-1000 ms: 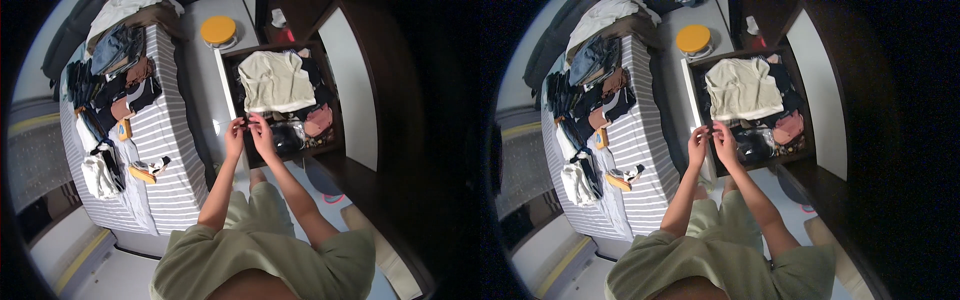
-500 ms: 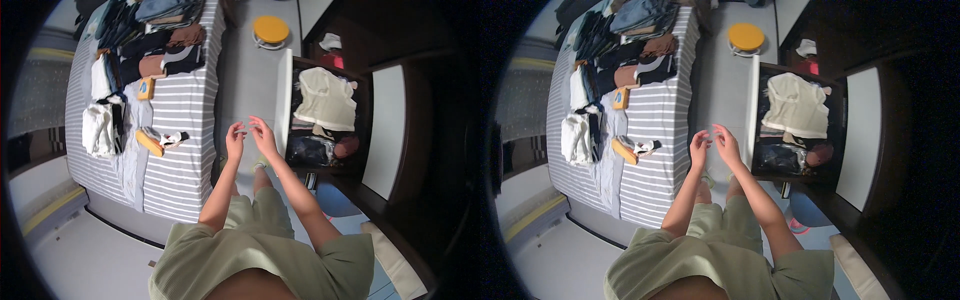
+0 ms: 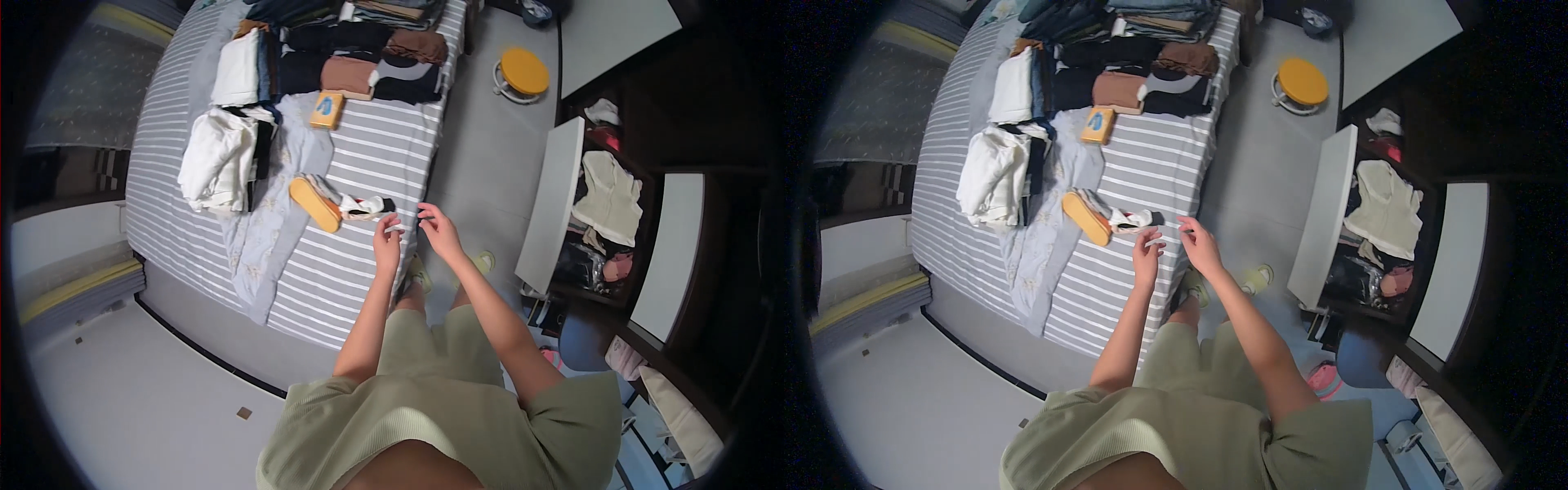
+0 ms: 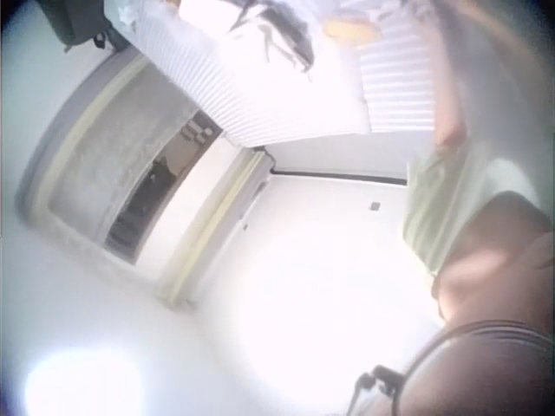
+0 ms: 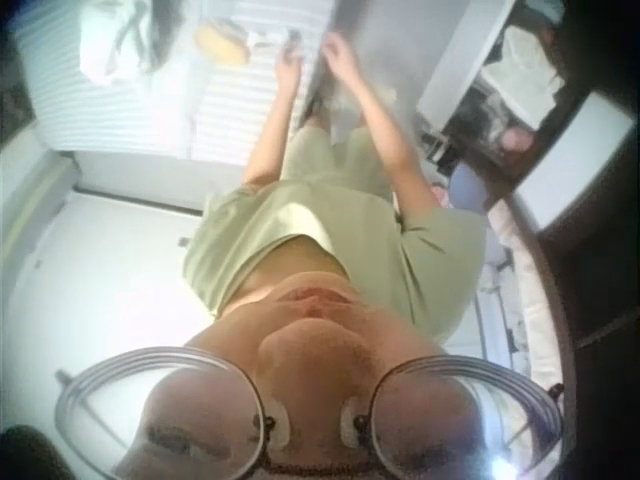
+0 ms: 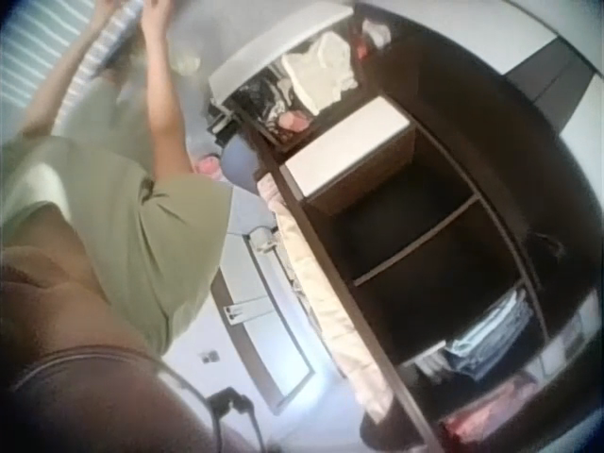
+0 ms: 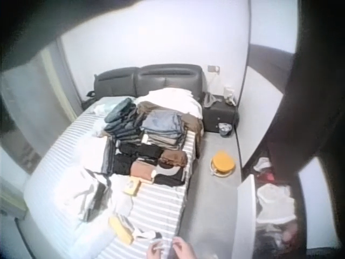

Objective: The person puts various items of clothing, a small box, and a pair of yellow insoles into a dresser drawer.

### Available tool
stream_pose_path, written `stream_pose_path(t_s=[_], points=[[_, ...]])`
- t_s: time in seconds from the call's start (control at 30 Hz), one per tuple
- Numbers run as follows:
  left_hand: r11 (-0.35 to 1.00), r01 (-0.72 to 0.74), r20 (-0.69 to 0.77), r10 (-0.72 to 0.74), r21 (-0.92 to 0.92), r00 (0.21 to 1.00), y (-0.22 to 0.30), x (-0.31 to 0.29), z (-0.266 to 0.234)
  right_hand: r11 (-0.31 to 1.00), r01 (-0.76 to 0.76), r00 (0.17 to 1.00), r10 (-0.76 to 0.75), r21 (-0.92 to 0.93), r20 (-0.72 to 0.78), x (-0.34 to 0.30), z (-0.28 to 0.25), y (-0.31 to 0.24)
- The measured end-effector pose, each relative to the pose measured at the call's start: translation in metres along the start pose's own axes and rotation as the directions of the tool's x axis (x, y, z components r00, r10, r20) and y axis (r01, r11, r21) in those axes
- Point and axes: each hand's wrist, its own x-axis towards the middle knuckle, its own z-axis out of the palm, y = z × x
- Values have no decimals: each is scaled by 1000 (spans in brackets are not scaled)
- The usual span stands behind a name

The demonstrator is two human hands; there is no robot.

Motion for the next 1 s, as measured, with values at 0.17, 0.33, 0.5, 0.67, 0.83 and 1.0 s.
stream_pose_path(t_s=[0.17,0.33,0.5,0.67,0.83,1.0], points=[[1000,21,-49,-21,3,999,7,17,-52,998,-49,997,52,-42,63,22,45,-22],[996,77,-114,-82,-53,990,13,38,-72,999,-45,991,47,-14,122,51,70,-32],[994,103,-139,-108,-47,984,13,70,-79,999,-40,984,37,15,173,98,87,-8],[989,127,-195,-138,-69,971,4,127,-86,997,-71,961,70,-6,266,159,103,11],[992,117,-269,-122,-37,955,-5,203,-94,996,-92,928,81,13,365,225,122,29],[994,24,-326,11,102,945,-20,285,-108,998,-56,908,55,-9,415,290,137,44]])
